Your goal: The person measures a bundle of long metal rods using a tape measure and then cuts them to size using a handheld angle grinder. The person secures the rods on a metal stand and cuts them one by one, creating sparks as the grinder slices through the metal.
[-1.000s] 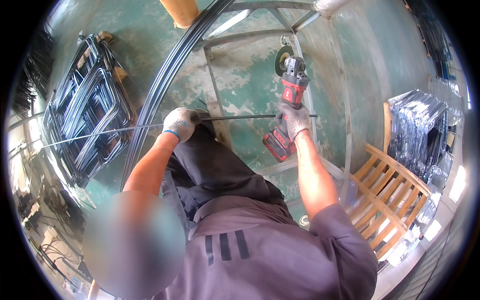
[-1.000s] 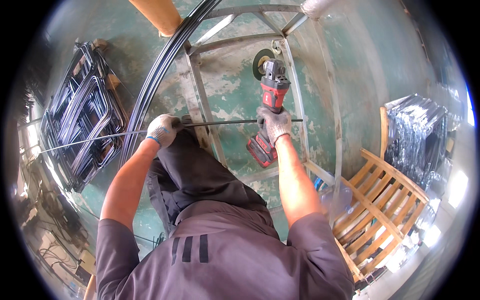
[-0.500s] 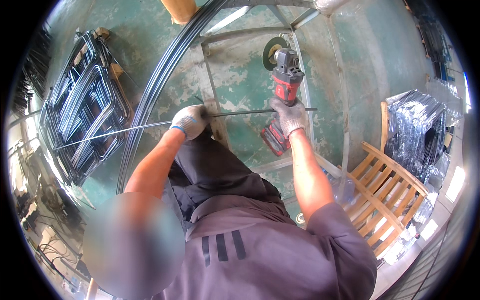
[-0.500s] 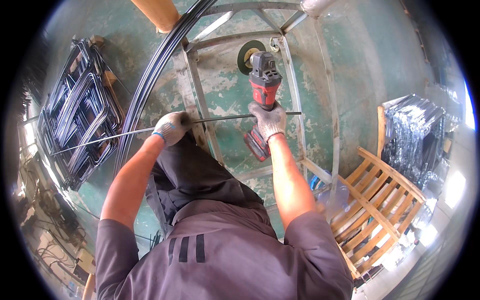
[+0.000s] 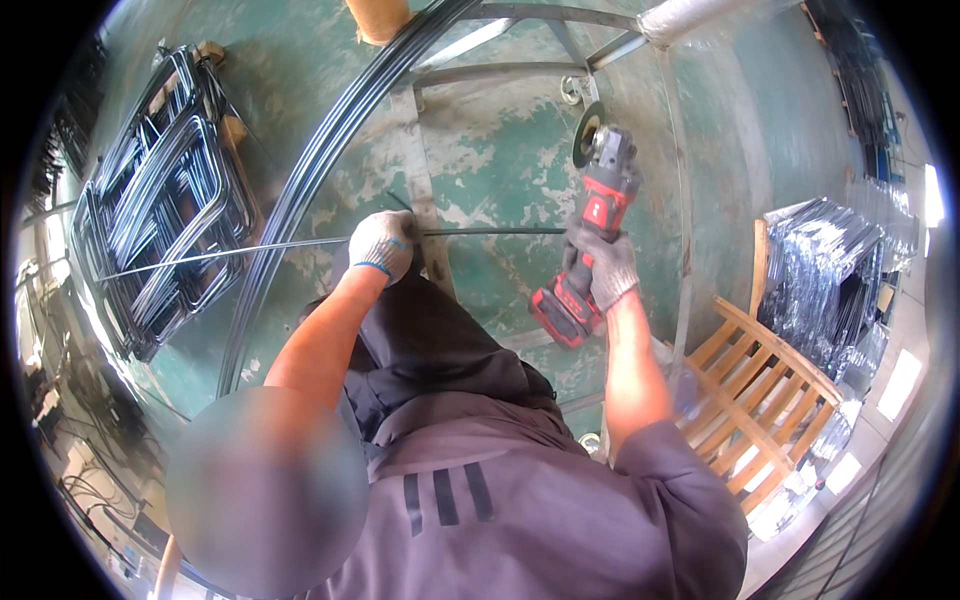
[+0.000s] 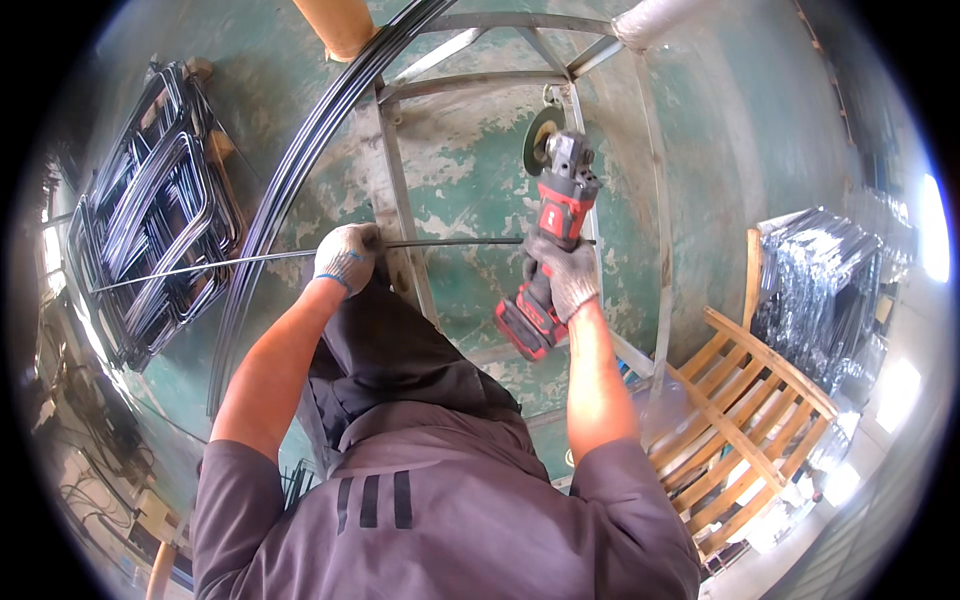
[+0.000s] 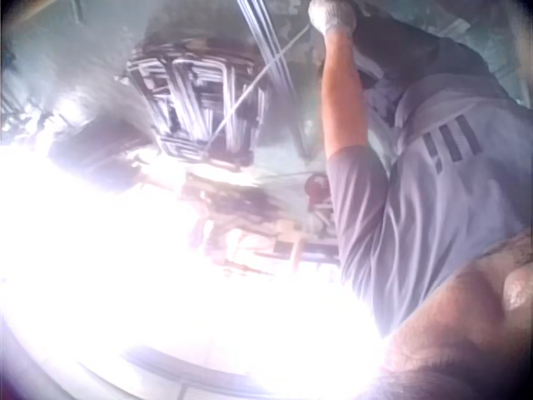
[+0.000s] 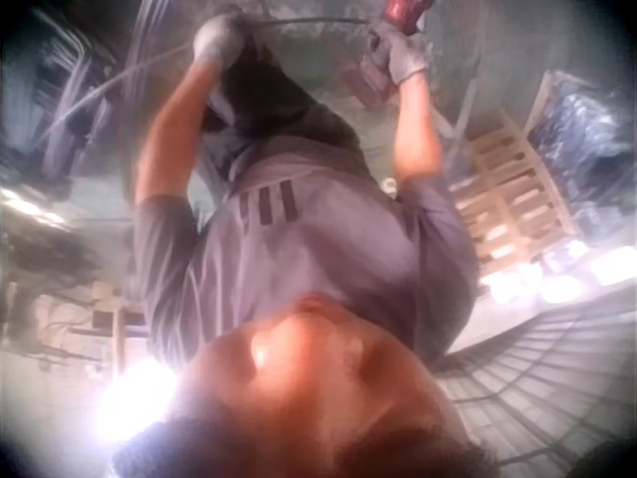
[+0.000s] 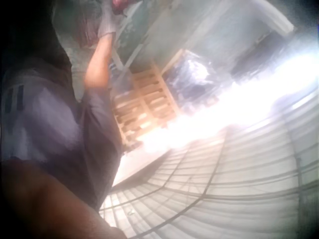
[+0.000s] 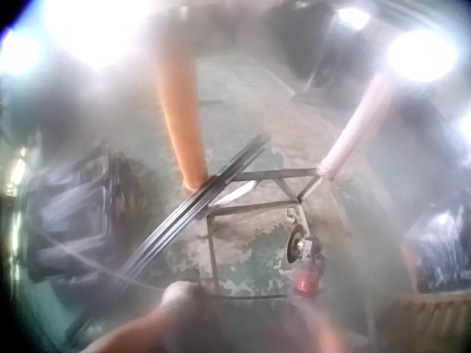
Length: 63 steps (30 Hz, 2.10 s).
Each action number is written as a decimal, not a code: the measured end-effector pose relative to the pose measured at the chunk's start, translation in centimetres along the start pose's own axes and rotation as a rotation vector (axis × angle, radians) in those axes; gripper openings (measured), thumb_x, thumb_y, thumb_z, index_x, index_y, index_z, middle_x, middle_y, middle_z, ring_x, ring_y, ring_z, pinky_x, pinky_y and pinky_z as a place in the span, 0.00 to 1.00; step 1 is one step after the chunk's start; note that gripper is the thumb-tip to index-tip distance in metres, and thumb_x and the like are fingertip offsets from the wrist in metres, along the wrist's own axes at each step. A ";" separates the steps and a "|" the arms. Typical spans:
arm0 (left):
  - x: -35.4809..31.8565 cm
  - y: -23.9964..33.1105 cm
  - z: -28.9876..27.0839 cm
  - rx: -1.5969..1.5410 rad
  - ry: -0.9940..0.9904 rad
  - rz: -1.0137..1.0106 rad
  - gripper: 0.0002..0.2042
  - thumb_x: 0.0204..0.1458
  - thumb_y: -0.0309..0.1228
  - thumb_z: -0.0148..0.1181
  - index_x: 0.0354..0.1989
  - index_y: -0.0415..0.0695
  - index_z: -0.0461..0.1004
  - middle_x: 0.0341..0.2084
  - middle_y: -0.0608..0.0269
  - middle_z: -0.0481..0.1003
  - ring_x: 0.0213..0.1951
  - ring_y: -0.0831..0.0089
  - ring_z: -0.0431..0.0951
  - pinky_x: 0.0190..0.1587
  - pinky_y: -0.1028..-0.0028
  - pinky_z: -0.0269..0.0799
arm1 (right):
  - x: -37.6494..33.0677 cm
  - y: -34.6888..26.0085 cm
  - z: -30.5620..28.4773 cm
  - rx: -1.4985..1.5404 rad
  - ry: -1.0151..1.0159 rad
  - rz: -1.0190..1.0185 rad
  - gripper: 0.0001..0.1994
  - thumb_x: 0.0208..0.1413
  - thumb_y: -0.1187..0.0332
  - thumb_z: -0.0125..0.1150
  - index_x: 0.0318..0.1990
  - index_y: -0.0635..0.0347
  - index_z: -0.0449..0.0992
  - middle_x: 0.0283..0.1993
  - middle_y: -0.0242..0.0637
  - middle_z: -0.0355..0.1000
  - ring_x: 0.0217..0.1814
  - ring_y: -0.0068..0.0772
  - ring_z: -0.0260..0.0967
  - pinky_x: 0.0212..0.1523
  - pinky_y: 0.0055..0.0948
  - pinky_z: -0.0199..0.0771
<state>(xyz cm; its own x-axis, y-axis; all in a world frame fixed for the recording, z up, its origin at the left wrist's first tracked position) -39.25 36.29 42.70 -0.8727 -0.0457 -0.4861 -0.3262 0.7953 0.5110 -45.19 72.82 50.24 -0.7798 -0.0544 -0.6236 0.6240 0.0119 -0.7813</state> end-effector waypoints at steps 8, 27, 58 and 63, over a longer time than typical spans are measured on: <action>-0.4 0.4 -0.2 -0.037 0.057 0.018 0.07 0.59 0.28 0.63 0.41 0.45 0.87 0.41 0.48 0.87 0.51 0.44 0.86 0.54 0.52 0.82 | -6.3 3.3 -1.8 -0.040 -0.084 0.324 0.08 0.64 0.66 0.68 0.43 0.60 0.80 0.33 0.34 0.77 0.27 0.27 0.76 0.27 0.33 0.79; -1.8 3.3 0.4 0.101 0.157 0.142 0.10 0.59 0.36 0.65 0.42 0.47 0.88 0.41 0.46 0.86 0.50 0.43 0.86 0.56 0.50 0.82 | -7.6 4.2 -2.8 0.063 -0.174 0.395 0.09 0.62 0.69 0.64 0.46 0.60 0.79 0.33 0.34 0.75 0.27 0.27 0.74 0.30 0.33 0.78; -0.3 1.1 -1.4 0.022 0.034 0.022 0.16 0.62 0.30 0.58 0.53 0.51 0.89 0.48 0.49 0.89 0.54 0.47 0.89 0.57 0.53 0.84 | -5.9 1.8 -1.2 -0.217 -0.144 0.481 0.11 0.60 0.64 0.70 0.47 0.58 0.81 0.33 0.32 0.76 0.27 0.26 0.73 0.30 0.31 0.76; -0.5 3.1 -4.0 0.100 -0.196 -0.022 0.23 0.51 0.41 0.75 0.59 0.60 0.89 0.50 0.51 0.90 0.53 0.54 0.92 0.57 0.57 0.88 | -7.2 3.6 -1.0 -0.238 -0.023 0.410 0.09 0.63 0.57 0.67 0.43 0.49 0.81 0.30 0.23 0.70 0.23 0.22 0.65 0.23 0.29 0.63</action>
<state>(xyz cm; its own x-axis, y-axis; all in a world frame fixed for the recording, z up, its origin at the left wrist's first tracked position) -41.25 36.41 47.39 -0.7752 0.0470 -0.6300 -0.2985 0.8516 0.4309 -37.37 74.21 51.84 -0.4688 -0.0198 -0.8831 0.8492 0.2650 -0.4568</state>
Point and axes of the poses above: each hand's wrist, its own x-axis towards the middle knuckle, its own z-axis out of the palm, y = z × x, the point moved 3 cm from there along x, towards the middle knuckle
